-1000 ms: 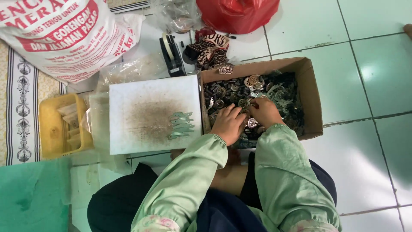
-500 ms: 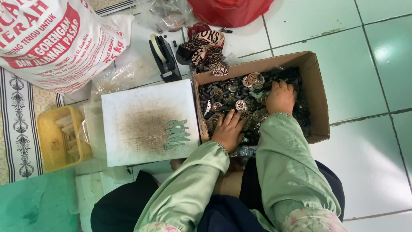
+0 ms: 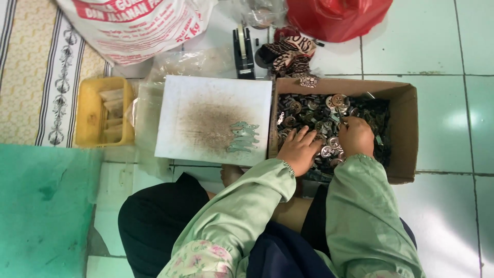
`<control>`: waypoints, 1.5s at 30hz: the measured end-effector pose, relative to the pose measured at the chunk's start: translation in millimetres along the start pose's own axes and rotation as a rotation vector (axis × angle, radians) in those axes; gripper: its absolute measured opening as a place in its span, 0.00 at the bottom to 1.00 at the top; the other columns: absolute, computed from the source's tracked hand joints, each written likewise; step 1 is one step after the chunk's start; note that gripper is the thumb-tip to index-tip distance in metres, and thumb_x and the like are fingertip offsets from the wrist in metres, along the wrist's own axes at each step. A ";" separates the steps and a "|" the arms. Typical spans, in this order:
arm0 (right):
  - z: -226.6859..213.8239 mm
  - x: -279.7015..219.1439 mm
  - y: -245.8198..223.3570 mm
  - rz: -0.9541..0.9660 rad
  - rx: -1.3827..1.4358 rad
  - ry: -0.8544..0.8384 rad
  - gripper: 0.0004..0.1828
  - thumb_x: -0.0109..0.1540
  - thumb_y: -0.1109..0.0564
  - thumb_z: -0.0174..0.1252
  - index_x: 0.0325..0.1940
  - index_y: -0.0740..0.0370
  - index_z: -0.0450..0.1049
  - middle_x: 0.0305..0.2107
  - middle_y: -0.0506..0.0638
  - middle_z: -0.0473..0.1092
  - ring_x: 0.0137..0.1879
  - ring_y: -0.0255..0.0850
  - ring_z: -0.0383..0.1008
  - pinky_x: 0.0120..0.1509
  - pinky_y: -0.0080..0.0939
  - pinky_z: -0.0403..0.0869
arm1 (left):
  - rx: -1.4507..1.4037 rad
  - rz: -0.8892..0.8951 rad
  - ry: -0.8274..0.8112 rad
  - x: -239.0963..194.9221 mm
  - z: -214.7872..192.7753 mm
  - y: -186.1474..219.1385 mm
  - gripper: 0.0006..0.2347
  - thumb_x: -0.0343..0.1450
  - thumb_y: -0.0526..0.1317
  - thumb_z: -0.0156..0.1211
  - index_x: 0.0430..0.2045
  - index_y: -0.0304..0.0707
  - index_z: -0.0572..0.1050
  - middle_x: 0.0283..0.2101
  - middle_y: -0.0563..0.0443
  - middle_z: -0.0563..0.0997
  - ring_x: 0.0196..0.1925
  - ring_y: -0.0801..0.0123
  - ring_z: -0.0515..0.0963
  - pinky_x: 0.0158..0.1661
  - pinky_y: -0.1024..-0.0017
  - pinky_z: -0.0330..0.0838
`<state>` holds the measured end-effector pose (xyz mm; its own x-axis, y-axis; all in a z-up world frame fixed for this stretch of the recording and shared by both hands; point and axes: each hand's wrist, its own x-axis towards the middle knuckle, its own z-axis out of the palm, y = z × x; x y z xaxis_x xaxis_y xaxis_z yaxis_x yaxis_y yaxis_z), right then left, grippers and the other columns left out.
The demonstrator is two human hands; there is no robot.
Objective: The person sits on the floor and sorts small metal buttons from a cardboard box into a small plastic bag. They place the buttons on a white board, arrange them, and then transfer them into the bag.
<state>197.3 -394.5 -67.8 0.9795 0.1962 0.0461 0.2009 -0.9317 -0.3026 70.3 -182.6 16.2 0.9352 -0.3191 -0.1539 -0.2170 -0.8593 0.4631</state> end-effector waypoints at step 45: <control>-52.9 -59.8 -89.4 -0.615 0.296 -0.075 0.15 0.63 0.55 0.60 0.50 0.65 0.79 0.38 0.63 0.74 0.48 0.63 0.78 0.51 0.59 0.77 | 0.172 -0.269 0.511 -105.8 -50.5 -114.6 0.19 0.74 0.48 0.53 0.61 0.54 0.70 0.72 0.41 0.57 0.74 0.43 0.52 0.67 0.43 0.44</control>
<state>121.6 -339.1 6.9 0.6832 0.6929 0.2304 0.6965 -0.5235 -0.4907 10.3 -30.2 23.5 0.9704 0.1146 0.2125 0.0439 -0.9493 0.3113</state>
